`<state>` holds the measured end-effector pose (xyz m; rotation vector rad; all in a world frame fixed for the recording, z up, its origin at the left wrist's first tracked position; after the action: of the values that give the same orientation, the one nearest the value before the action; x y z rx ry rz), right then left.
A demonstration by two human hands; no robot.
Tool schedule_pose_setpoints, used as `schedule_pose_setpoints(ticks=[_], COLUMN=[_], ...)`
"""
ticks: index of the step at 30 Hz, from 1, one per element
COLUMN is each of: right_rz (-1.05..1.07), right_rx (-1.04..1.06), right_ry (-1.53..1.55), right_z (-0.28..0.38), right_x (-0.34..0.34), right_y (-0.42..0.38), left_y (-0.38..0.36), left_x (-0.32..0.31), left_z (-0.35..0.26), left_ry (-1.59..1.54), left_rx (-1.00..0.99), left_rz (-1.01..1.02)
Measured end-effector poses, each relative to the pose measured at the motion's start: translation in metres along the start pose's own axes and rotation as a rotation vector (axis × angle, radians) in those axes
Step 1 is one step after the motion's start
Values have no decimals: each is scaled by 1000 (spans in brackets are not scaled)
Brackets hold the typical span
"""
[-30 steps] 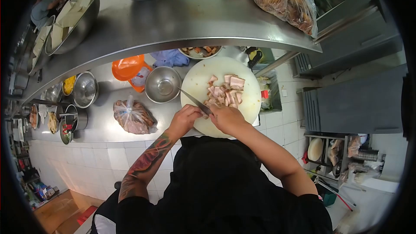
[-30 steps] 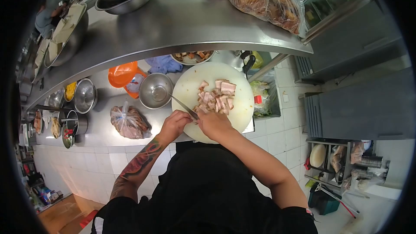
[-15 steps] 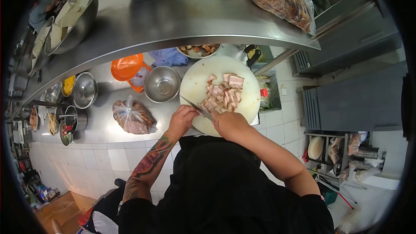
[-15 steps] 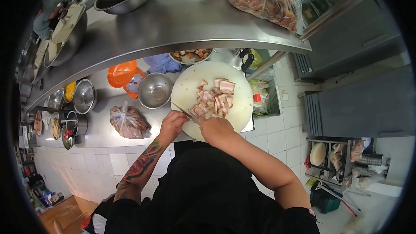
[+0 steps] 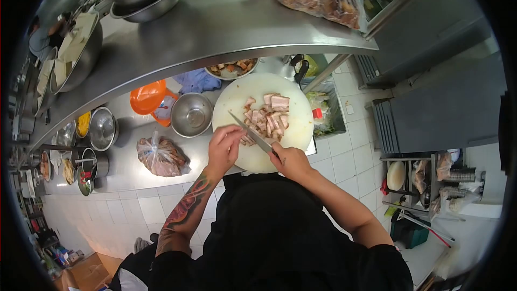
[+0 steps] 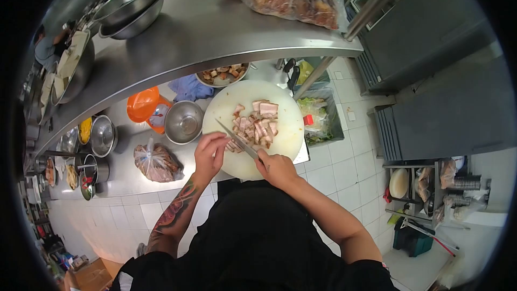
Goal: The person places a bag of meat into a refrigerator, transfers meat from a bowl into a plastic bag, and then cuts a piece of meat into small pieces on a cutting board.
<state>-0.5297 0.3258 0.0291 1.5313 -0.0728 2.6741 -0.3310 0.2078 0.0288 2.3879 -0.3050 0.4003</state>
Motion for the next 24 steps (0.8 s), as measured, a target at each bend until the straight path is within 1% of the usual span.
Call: schedule_pose_setpoints(ticks=[1,2,4,5,6,7,8,9,10,11,12,13,15,16,18,20,21,22,23,24], right_rz=[-7,-30,-55,-57,-1,52,196,188,271,357,388,386,414,420,360,322,285,291,287,286], right_rx=[-1,45,136,138,178,219,170,169,167,165,128,127,-22,-16,-71,-80,-99,-96,-168,-236], right_ry=[0,18,42,43,24,5,8,8,0,-6,-7,-3,-23,-20,5,-15,-37,-35,-27,-21], right_z=[1,8,17,21,31,42,53,56,55,56,55,51,43,39,18,-8,-20,-26,-32,-35], right_x=[3,8,9,10,11,13,16,9,-4,-12,-17,-18,-15,-11,5,10,13,18,23,27], right_y=[-3,-5,-5,-1,3,8,15,19,23,26,29,31,39,42,45,44,43,43,45,45], left_y=[25,50,95,109,116,122,123,118,115,114,112,109,112,111,116,106,96,83,62,35], left_x=[-6,-14,-54,-80,-106,-124,-148,-164,-172,-174,-174,-174,-161,-150,-115,-61,-33,-13,-9,-9], left_z=[-15,-27,-41,-35,-24,-14,4,19,24,27,31,37,29,28,20,9,1,-4,2,15], left_ry=[-21,-40,-21,61,145,150,390,631,633,555,477,479,179,184,-32,28,98,168,173,244], left_rx=[-22,-42,58,-7,-73,-79,13,110,102,154,206,204,246,252,174,70,103,138,145,77], left_rz=[-20,-42,246,286,325,326,561,790,789,735,682,686,647,645,414,252,221,190,187,164])
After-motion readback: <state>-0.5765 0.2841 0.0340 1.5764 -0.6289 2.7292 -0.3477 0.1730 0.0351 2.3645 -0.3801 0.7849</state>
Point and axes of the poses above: each hand's wrist, its own y-axis towards the middle knuckle, its own x-axis out of the back of the hand, z = x × y, the point moved 4 cm from there along y, towards the middle knuckle, and after that the axes turned 8 degrees about -z, right-handed, at the moved point
